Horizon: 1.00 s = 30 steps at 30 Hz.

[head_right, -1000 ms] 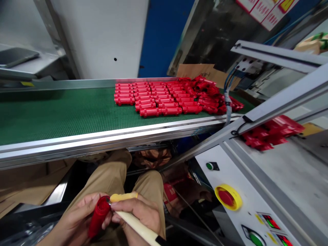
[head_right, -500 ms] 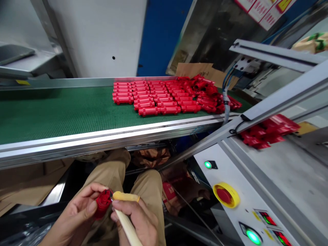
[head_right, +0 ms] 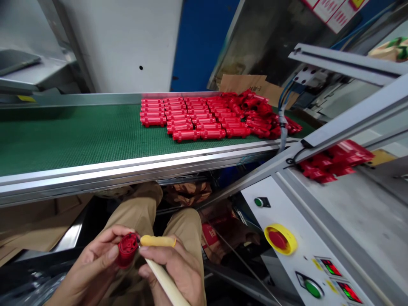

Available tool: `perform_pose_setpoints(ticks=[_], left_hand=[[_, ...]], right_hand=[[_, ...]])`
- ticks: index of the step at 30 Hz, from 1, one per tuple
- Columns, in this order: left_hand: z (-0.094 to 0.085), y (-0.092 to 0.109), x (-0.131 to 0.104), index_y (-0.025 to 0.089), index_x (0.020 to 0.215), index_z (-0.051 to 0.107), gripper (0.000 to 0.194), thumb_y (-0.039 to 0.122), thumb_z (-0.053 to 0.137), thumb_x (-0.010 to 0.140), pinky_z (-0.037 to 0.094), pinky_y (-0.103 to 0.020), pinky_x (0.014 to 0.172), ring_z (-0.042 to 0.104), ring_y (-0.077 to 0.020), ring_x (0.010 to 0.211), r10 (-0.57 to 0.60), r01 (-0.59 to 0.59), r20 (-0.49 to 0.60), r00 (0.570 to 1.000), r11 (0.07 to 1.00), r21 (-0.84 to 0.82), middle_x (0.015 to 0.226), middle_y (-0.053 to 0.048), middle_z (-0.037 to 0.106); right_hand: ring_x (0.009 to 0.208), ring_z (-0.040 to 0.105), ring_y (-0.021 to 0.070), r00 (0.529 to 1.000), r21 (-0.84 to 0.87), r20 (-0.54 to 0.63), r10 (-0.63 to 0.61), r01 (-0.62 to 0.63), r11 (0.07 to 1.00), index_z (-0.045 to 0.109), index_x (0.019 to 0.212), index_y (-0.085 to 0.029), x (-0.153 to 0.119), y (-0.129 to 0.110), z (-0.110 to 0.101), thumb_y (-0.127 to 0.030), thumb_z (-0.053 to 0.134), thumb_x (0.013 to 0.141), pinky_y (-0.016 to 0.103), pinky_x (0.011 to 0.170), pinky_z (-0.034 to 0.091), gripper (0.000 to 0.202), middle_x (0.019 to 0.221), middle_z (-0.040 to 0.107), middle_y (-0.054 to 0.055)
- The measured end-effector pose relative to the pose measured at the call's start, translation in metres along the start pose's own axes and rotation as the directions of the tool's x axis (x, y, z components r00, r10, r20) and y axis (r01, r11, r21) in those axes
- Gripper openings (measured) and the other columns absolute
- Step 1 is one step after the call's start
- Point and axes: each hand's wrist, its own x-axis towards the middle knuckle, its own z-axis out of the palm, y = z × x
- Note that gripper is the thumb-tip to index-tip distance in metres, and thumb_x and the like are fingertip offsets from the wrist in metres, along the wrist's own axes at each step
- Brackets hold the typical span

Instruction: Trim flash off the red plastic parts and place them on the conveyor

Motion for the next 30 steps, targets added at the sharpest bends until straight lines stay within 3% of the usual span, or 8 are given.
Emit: perform_pose_setpoints(ticks=[4,10,14,18,21,24,26,30], left_hand=[[0.003,0.003,-0.004,0.021,0.099,0.082,0.035,0.041,0.092,0.072,0.053,-0.03,0.084,0.07,-0.0221,0.09,-0.05,0.05,-0.015,0.999,0.998,-0.023,0.097,-0.009,0.082],[0.005,0.002,-0.004,0.021,0.097,0.083,0.037,0.043,0.094,0.069,0.054,-0.029,0.081,0.071,-0.0221,0.088,-0.037,0.036,-0.028,0.999,0.999,-0.02,0.096,-0.008,0.083],[0.001,-0.001,-0.002,0.022,0.096,0.083,0.034,0.043,0.094,0.07,0.054,-0.027,0.081,0.072,-0.0211,0.087,-0.016,0.016,-0.012,1.0,1.0,-0.004,0.094,-0.007,0.083],[-0.008,-0.006,0.003,0.02,0.098,0.084,0.036,0.044,0.092,0.072,0.055,-0.029,0.081,0.074,-0.0249,0.09,0.026,-0.029,0.037,0.999,0.998,0.063,0.099,-0.011,0.085],[-0.012,-0.008,0.004,0.019,0.099,0.084,0.037,0.044,0.091,0.073,0.054,-0.027,0.078,0.073,-0.0234,0.087,0.046,-0.05,0.034,0.998,0.991,0.122,0.097,-0.011,0.084],[-0.009,-0.006,0.003,0.019,0.098,0.084,0.035,0.045,0.089,0.075,0.053,-0.026,0.075,0.071,-0.0203,0.08,0.009,-0.012,0.023,1.0,0.993,0.12,0.09,-0.009,0.083],[-0.006,-0.004,0.001,0.02,0.098,0.084,0.033,0.045,0.088,0.077,0.053,-0.026,0.074,0.07,-0.0195,0.08,-0.028,0.027,0.004,1.0,0.993,0.111,0.088,-0.008,0.082],[-0.002,-0.002,0.0,0.019,0.097,0.084,0.035,0.045,0.091,0.074,0.052,-0.023,0.07,0.071,-0.0186,0.077,-0.054,0.055,-0.017,0.998,0.994,0.09,0.085,-0.008,0.082]], right_hand=[[0.088,0.078,0.014,0.994,0.042,0.0,-0.114,0.113,0.993,0.08,0.113,-0.026,0.013,-0.002,-0.001,-0.036,0.072,0.1,0.017,0.084,0.061,0.018,0.101,0.083,0.002],[0.085,0.079,0.0155,0.993,0.04,-0.018,-0.119,0.12,0.992,0.08,0.111,-0.026,0.012,0.001,0.004,-0.036,0.072,0.1,0.019,0.08,0.062,0.017,0.097,0.084,0.003],[0.091,0.079,0.0212,0.997,0.076,-0.069,0.041,-0.036,0.996,0.081,0.104,-0.026,-0.001,0.01,0.009,-0.043,0.076,0.096,0.025,0.082,0.064,0.02,0.1,0.083,0.007],[0.081,0.08,0.0209,0.963,0.237,0.107,0.246,-0.265,0.935,0.074,0.101,-0.021,-0.004,0.015,0.001,-0.049,0.072,0.097,0.025,0.07,0.064,0.028,0.093,0.081,0.009],[0.087,0.077,0.0203,0.967,0.086,0.243,0.077,-0.1,0.991,0.073,0.109,-0.024,0.004,0.01,-0.014,-0.036,0.068,0.101,0.028,0.08,0.064,0.015,0.095,0.079,0.007],[0.095,0.072,0.0213,0.92,-0.154,0.391,-0.006,0.072,0.985,0.074,0.114,-0.028,0.007,0.004,-0.022,-0.023,0.064,0.103,0.032,0.09,0.061,0.016,0.1,0.077,0.005],[0.093,0.071,0.0202,0.934,-0.178,0.357,0.03,0.036,0.983,0.074,0.112,-0.029,0.003,0.004,-0.02,-0.024,0.063,0.104,0.029,0.087,0.062,0.014,0.101,0.076,0.004],[0.084,0.076,0.0183,0.965,0.15,0.224,0.138,-0.174,0.973,0.071,0.11,-0.03,-0.01,0.008,-0.015,-0.041,0.066,0.103,0.025,0.074,0.064,0.014,0.101,0.078,0.004]])
